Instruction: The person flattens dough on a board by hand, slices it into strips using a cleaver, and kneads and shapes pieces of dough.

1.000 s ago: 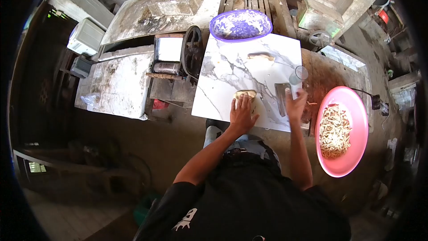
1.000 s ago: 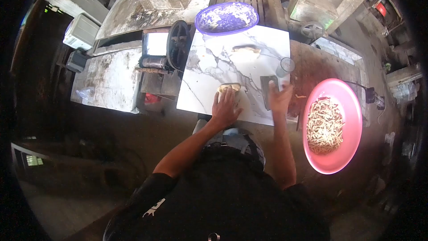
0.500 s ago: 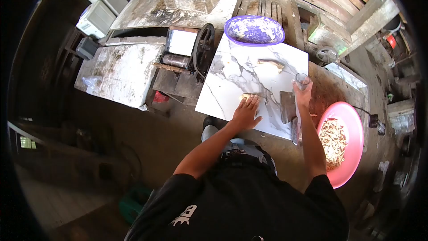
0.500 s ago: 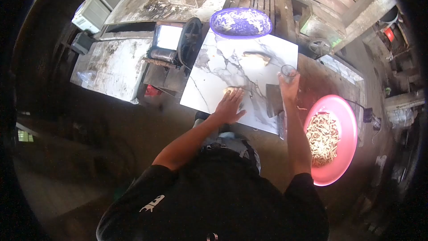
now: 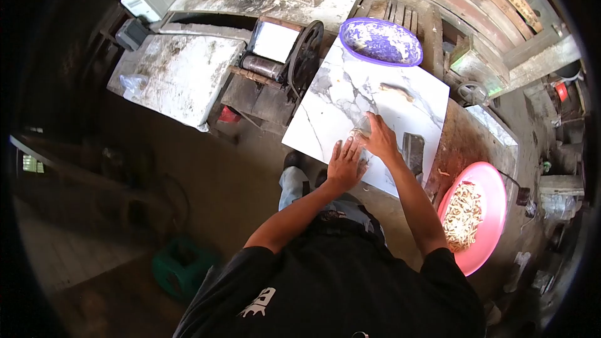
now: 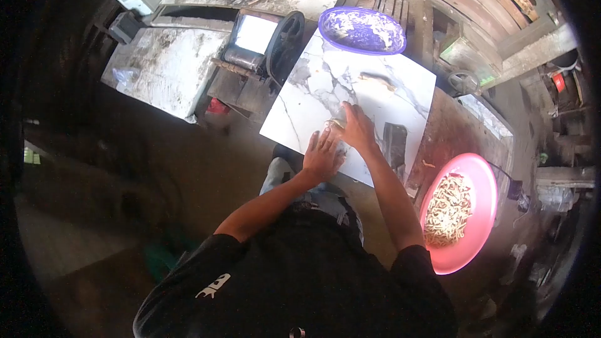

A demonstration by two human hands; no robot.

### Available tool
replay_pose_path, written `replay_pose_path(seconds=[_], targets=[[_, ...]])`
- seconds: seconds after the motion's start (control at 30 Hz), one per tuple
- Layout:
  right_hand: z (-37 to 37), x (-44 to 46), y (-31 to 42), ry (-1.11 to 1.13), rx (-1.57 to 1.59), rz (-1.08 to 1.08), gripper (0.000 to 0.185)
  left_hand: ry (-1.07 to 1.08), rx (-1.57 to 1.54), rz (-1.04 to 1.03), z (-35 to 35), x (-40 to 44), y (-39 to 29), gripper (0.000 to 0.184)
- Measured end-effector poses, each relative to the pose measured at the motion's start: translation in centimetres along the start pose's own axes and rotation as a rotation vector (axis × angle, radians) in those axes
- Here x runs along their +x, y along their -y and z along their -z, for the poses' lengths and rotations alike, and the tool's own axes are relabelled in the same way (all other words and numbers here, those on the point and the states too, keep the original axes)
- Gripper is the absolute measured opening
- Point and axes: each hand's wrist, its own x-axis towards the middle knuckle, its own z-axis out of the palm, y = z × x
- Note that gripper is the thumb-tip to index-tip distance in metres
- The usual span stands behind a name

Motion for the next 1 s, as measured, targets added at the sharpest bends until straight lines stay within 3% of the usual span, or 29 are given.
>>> replay_pose_path(seconds=[0.13,0.2,0.33,0.53,0.6,0.8,0.83,1.0], targets=[[-1.2,0.1,0.3,-0.116,-0.040,0.085,0.045,-0.124,-0.138,-0.021,0.2,-0.3,-0.2,0.071],[-2.3,0.7,0.3,-0.156,-0.096,-0.024,0.034,-0.135,-0.153,-0.007,0.4,-0.3,-0.5,0.072],[-2.4,1.5,1.3,-0.143,-0.065,-0.117,0.038,-0.154,-0.139,0.008,0.4,-0.1,-0.9,0.076],[-3.1,3.1,-0.2,-0.112,-0.168,0.006,0.033,-0.166,-0.057,-0.031,0.0,0.4,-1.3,0.078],[-2.7,2.2,0.7,-0.214,-0.227,0.148,0.026,-0.146,-0.040,-0.033,-0.1,0.4,-1.5,0.078],[-2.5,3.1,0.6,-0.159,-0.166,0.174,0.023,-0.080,0.053,-0.026,0.6,0.0,-2.3,0.080],[-2.7,3.7,0.5,-0.110,-0.187,0.101,0.023,-0.104,0.061,-0.022,0.5,0.1,-2.4,0.080],[-2.0,2.5,1.8,-0.197,-0.258,0.186,0.023,-0.103,0.051,-0.024,-0.1,0.2,-2.5,0.080]])
